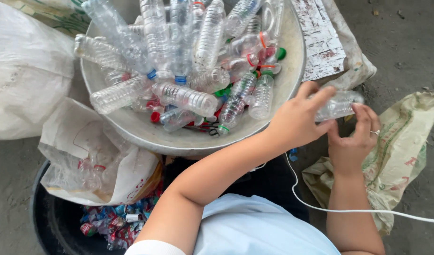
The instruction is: Sorting plastic bottles and caps into separate containers and removing plastic rings using scissors
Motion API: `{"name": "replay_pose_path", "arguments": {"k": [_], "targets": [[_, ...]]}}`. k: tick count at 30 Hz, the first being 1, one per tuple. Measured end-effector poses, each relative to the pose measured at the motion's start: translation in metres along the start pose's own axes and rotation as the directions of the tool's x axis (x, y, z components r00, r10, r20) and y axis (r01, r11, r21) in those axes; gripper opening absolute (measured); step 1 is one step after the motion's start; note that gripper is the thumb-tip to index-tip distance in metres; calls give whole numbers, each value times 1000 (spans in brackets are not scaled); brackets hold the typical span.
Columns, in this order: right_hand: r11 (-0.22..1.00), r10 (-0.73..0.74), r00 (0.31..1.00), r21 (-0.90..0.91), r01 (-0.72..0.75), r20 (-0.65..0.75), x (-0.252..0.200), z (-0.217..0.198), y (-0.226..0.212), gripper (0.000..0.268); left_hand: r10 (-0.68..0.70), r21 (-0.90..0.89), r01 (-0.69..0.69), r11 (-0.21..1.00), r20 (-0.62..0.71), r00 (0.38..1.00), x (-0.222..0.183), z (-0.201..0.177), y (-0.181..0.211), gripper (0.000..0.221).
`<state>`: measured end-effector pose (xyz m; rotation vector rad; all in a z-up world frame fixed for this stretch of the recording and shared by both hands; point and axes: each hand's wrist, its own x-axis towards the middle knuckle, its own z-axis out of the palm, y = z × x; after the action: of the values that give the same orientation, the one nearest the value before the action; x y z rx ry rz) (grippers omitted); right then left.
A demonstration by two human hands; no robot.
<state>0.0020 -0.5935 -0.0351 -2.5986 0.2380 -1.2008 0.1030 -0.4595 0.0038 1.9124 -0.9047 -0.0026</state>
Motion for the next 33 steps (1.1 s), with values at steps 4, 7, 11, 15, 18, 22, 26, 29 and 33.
{"name": "replay_pose_path", "arguments": {"k": [4, 7, 11, 15, 18, 22, 26, 29, 33], "targets": [[982, -33, 999, 184, 38, -28, 18, 2, -27, 42, -221, -197, 199, 960, -95, 971, -18, -36, -1, 62], [969, -91, 995, 226, 97, -37, 25, 15, -48, 40, -428, -471, 307, 827, -173, 887, -46, -56, -10, 65], [739, -4, 999, 673, -26, 43, 38, 42, -102, 33, -554, -868, 226, 442, -66, 830, -90, -94, -19, 68], [467, -134, 975, 879, -94, 175, 39, 69, -172, 42, -576, -813, 174, 556, -226, 785, -153, -155, -18, 72], [316, -307, 951, 947, 55, 47, 30, 113, -243, 59, -609, -596, 239, 766, -556, 565, -198, -192, -17, 74], [218, -613, 776, 976, -10, 145, 23, 113, -318, 57, -405, -250, 388, 887, -823, 397, -266, -240, -46, 73], [257, -660, 725, 966, -30, 197, 8, 120, -326, 56, -171, 240, 829, 504, -914, 368, -304, -279, -79, 75], [310, -659, 706, 949, -59, 259, 7, 112, -310, 53, -318, 351, 930, 111, -874, 368, -321, -277, -98, 70], [360, -615, 732, 930, -70, 294, 16, 103, -283, 47, -358, 306, 951, -40, -893, 272, -333, -279, -111, 29]]}}
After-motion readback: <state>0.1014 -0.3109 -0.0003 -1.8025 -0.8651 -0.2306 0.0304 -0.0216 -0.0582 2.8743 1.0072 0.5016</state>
